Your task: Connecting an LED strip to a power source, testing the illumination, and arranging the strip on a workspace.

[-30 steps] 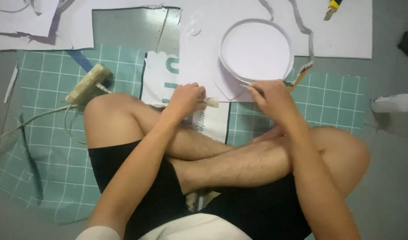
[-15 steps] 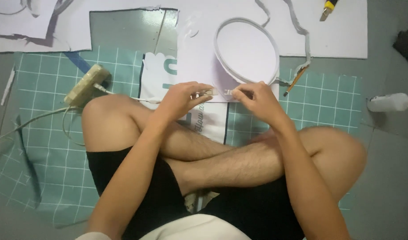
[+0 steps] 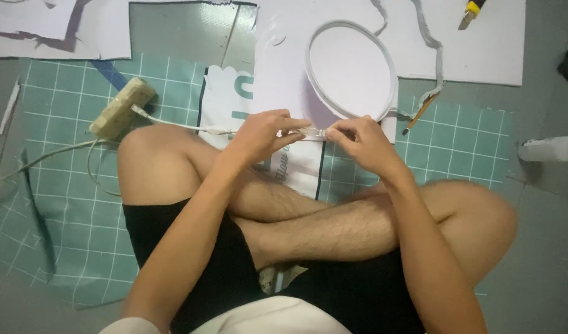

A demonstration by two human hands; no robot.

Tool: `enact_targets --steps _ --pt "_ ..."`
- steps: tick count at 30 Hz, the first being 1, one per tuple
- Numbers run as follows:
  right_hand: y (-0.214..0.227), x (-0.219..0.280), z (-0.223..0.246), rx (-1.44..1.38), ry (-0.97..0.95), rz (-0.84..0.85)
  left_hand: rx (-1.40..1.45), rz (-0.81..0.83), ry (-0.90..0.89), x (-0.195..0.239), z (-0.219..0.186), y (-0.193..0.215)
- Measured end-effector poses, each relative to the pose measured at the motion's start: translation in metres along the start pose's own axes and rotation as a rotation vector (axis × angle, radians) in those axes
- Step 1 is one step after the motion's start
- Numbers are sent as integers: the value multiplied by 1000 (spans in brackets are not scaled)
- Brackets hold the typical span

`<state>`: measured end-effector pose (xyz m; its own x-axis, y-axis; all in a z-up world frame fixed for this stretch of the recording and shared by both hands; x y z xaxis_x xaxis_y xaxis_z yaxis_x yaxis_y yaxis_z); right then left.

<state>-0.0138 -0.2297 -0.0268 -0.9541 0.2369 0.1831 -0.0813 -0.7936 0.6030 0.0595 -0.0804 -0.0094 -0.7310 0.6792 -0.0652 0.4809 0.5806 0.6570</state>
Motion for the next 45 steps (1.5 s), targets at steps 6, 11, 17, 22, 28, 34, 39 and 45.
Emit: enact_targets --steps 6,11,17,22,28,34,39,45 --pt "-4 -2 -3 17 -18 10 29 12 2 0 -1 -1" --pt "-4 -1 2 5 -24 20 23 14 30 -2 0 -2" --pt "-7 -3 1 -41 7 28 14 23 32 -2 -1 -2" --pt "-7 -2 5 -56 5 32 43 20 22 -2 0 -3" --pt "-5 0 10 -10 -16 39 65 4 4 -1 -2 -3" --pt "-9 0 9 -35 -17 66 56 15 2 2 -2 -4" --pt "-12 0 8 -33 -11 56 39 3 -20 0 3 -9" --pt "-12 0 8 -55 -7 32 4 -10 -36 3 2 -8"
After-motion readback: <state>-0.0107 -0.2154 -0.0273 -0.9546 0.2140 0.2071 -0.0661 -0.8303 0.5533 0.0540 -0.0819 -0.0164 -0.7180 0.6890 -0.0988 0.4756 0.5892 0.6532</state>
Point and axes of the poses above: each hand's wrist, its own x-axis away from the middle knuckle, its own y-axis out of the back of the hand, z = x × y, the point moved 10 cm from there along -x, towards the middle knuckle, and after that the axes turned 14 degrees about -z, right-handed, at the moved point
